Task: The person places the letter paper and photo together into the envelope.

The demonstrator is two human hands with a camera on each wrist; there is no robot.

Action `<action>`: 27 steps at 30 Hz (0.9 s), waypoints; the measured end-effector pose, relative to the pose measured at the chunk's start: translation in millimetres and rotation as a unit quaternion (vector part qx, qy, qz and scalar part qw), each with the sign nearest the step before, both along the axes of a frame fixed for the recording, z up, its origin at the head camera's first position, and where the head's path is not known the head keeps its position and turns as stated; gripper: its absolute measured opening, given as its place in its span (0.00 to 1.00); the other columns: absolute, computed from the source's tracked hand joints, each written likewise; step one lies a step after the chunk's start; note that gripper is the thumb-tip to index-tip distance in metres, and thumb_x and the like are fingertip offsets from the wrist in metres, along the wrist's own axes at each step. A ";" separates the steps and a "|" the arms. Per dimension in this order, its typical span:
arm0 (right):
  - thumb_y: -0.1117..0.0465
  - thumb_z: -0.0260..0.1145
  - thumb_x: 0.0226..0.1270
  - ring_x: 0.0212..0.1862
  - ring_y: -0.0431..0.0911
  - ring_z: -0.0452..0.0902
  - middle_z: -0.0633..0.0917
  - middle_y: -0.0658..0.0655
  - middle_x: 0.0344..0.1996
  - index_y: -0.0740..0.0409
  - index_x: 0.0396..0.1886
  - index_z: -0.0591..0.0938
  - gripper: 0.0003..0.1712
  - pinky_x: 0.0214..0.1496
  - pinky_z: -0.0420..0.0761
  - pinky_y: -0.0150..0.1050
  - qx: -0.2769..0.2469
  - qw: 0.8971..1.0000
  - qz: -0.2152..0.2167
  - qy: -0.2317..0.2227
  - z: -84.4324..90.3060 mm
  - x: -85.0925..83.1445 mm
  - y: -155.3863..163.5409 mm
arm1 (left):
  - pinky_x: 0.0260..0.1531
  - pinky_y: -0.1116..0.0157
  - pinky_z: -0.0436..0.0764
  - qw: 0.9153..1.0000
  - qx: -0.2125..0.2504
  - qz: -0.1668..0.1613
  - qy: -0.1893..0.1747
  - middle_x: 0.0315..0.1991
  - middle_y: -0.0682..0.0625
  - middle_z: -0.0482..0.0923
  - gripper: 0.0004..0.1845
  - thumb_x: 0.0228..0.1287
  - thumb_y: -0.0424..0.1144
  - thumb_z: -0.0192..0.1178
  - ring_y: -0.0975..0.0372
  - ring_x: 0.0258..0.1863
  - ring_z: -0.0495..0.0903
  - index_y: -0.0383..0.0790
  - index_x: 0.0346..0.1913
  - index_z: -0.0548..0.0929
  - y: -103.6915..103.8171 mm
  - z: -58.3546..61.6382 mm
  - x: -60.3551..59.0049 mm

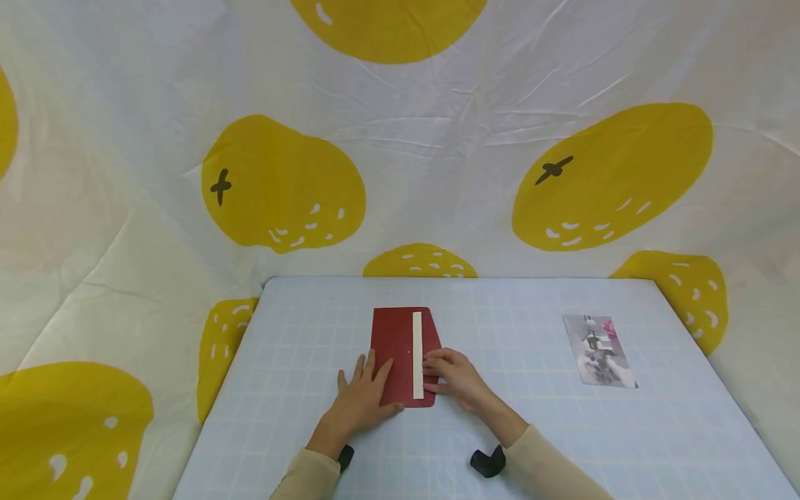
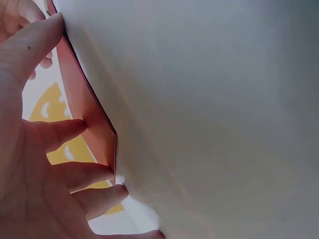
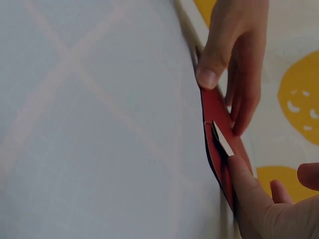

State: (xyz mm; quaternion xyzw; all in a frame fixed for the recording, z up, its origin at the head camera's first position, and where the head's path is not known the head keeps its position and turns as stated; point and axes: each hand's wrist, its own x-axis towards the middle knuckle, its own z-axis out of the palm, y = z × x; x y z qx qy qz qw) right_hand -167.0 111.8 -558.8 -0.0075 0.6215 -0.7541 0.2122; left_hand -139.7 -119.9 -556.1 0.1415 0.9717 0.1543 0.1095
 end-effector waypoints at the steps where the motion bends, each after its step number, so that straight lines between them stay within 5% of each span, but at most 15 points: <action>1: 0.62 0.57 0.78 0.53 0.60 0.78 0.75 0.74 0.55 0.77 0.60 0.69 0.23 0.49 0.83 0.53 0.000 1.000 0.002 0.001 0.2 0.1 -1.1 | 0.63 0.28 0.50 1.000 0.000 -0.001 0.000 0.77 0.34 0.50 0.51 0.55 0.64 0.68 0.38 0.75 0.48 0.45 0.77 0.62 -0.2 0.0 -0.1; 20: 0.64 0.55 0.78 0.50 0.63 0.80 0.76 0.76 0.53 0.75 0.62 0.65 0.22 0.49 0.83 0.54 -0.006 1.000 0.017 0.008 2.2 -4.3 -13.4 | 0.62 0.27 0.50 1.000 -0.005 -0.007 0.003 0.77 0.35 0.50 0.50 0.56 0.65 0.67 0.38 0.75 0.49 0.45 0.77 0.62 -1.2 -0.1 -0.2; 27: 0.64 0.55 0.78 0.54 0.62 0.79 0.76 0.74 0.55 0.74 0.64 0.65 0.23 0.51 0.82 0.51 0.020 0.999 -0.017 0.023 0.5 -12.6 -15.4 | 0.62 0.28 0.51 1.000 -0.003 -0.004 -0.001 0.77 0.35 0.50 0.51 0.55 0.64 0.68 0.38 0.75 0.49 0.45 0.77 0.62 -1.3 -1.0 -1.6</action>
